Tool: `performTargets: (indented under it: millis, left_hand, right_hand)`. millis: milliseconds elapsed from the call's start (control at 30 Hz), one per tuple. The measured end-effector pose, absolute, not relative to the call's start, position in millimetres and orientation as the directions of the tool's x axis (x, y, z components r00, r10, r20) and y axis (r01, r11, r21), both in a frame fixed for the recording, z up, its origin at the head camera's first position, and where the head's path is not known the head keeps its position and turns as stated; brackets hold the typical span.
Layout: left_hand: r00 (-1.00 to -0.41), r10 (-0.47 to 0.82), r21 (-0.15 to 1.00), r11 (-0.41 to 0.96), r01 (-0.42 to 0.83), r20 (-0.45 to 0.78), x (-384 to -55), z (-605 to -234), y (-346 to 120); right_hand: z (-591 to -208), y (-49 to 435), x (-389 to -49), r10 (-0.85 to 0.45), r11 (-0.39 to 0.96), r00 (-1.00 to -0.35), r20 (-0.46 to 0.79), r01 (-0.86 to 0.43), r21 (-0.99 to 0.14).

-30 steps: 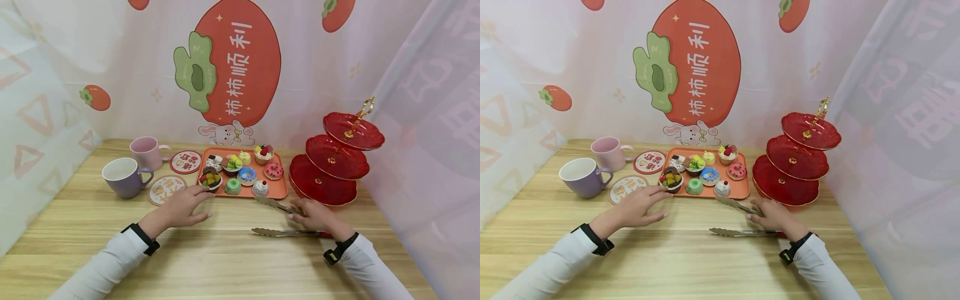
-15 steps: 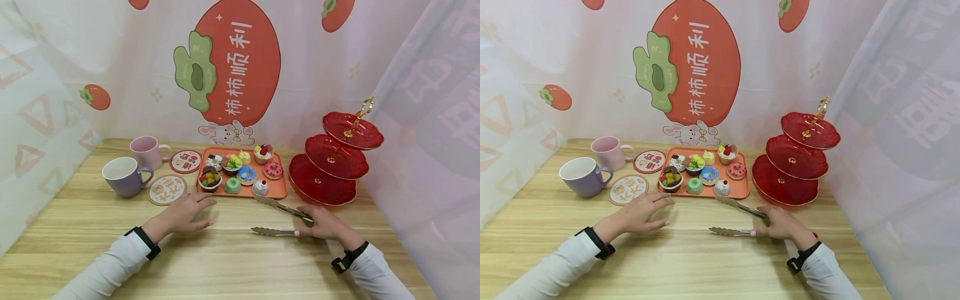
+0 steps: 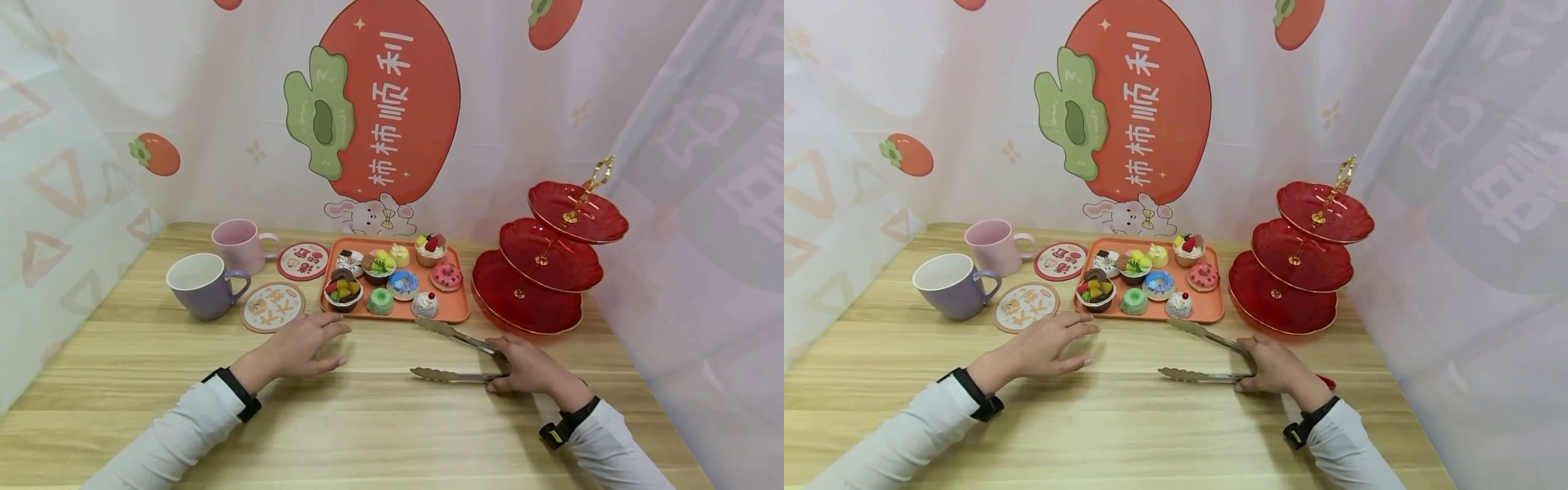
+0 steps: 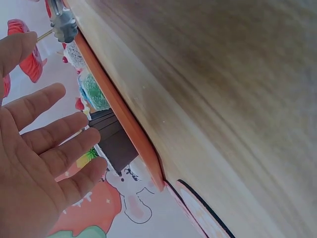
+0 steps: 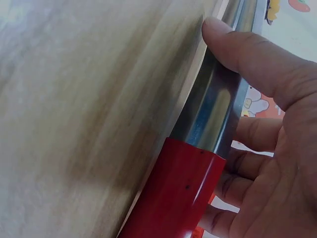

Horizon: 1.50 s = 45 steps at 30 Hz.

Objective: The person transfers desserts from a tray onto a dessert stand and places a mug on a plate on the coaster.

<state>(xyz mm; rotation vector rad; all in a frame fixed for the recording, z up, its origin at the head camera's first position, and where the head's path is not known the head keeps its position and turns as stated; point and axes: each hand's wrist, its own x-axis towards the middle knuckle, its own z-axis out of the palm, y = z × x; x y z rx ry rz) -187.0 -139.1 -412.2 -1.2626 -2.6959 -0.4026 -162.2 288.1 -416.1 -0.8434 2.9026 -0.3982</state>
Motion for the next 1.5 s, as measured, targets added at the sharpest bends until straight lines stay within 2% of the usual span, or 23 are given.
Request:
performTargets:
  millis: [1233, 1500]
  left_hand:
    - [-0.668, 0.715, 0.219, 0.632, 0.743, 0.204, -186, -417, -136]
    - [-0.661, 0.723, 0.231, 0.620, 0.749, 0.203, -185, -418, -139]
  right_hand:
    - [-419, 298, -158, -0.479, 0.835, -0.878, -0.029, -0.445, -0.323]
    - [-417, 308, -156, -0.506, 0.810, -0.863, 0.010, -0.479, -0.338]
